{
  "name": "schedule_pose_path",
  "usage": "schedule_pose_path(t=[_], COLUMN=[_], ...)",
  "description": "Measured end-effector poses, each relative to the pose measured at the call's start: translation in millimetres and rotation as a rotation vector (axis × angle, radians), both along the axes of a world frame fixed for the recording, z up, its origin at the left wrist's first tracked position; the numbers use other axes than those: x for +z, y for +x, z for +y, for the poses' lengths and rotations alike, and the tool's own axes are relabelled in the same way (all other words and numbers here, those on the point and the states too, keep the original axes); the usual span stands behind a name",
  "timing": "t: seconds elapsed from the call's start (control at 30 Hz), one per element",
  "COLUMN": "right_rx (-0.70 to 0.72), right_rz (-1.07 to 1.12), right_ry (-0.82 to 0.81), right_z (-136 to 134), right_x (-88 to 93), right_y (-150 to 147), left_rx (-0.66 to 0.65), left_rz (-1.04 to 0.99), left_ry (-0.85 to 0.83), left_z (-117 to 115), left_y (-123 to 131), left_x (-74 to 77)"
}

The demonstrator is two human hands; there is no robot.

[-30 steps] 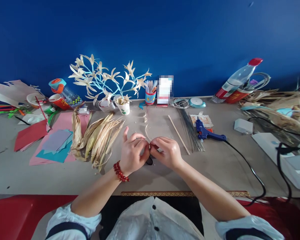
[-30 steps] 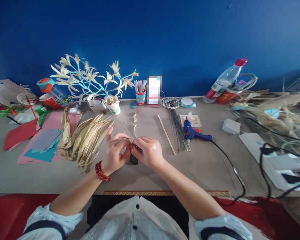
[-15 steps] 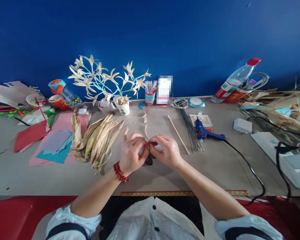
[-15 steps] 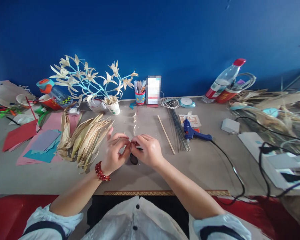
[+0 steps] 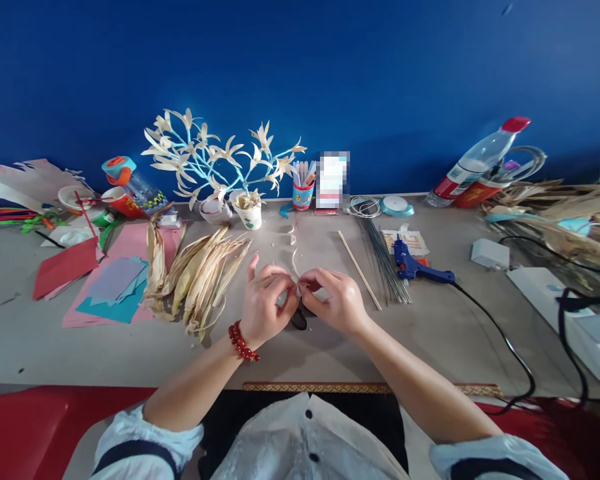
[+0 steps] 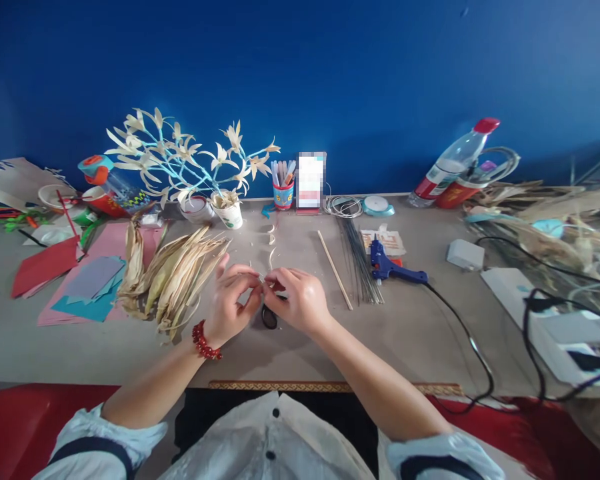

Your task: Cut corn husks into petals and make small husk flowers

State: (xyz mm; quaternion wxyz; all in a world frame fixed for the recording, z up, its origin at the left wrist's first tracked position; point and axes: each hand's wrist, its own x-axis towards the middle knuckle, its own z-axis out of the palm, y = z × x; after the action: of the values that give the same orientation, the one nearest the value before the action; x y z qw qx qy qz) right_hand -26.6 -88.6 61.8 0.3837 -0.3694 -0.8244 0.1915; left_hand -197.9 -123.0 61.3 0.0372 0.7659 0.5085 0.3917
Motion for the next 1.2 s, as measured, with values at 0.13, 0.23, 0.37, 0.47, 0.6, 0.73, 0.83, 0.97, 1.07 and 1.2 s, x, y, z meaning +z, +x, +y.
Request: schedule_pose_path(t=[0.13, 0.23, 0.37, 0.47, 0.6, 0.73, 0.83, 0.97, 1.07, 1.2], right_rx=[-0.061, -0.169, -0.068, 0.006, -0.011, -0.142, -0.12, 0.033, -0.014, -0.097], right_rz=[-0.061, -0.041, 0.016, -0.006, -0.03, -0.012, 0.046, 0.017, -0.006, -0.037], right_ry=[0.057, 0.076, -0.037, -0.093, -0.077, -0.07, -0.108, -0.148, -0.137, -0.077], right_z=[4, 10, 6, -1, -1, 7, 8, -2, -6, 0], right_x=[-1.8, -1.2, 1.9, 1.1, -2.8, -1.7, 2.1, 3.0, -0.4, -3.1], right_y=[2, 11, 9, -1, -4, 11, 15, 3, -5, 2], left_rx=[0.0, 0.027, 0.03, 0.011, 0.001, 0.044, 0.058, 0.019, 0.014, 0.018], left_rz=[-0.001, -0.016, -0.019, -0.012, -0.012, -0.034, -0.04, -0.015, 0.001, -0.002], left_ry=[-0.012, -0.003, 0.013, 0.009, 0.009, 0.026, 0.029, 0.009, 0.005, 0.019], left_z=[0, 1, 1, 1, 0, 0, 0, 0, 0, 0], left_y=[0, -1, -1, 0, 0, -2, -3, -2, 0, 1], left_x=[-0.3, -0.5, -0.8, -0.8, -0.3, 0.1, 0.0, -1.6, -3.4, -3.6])
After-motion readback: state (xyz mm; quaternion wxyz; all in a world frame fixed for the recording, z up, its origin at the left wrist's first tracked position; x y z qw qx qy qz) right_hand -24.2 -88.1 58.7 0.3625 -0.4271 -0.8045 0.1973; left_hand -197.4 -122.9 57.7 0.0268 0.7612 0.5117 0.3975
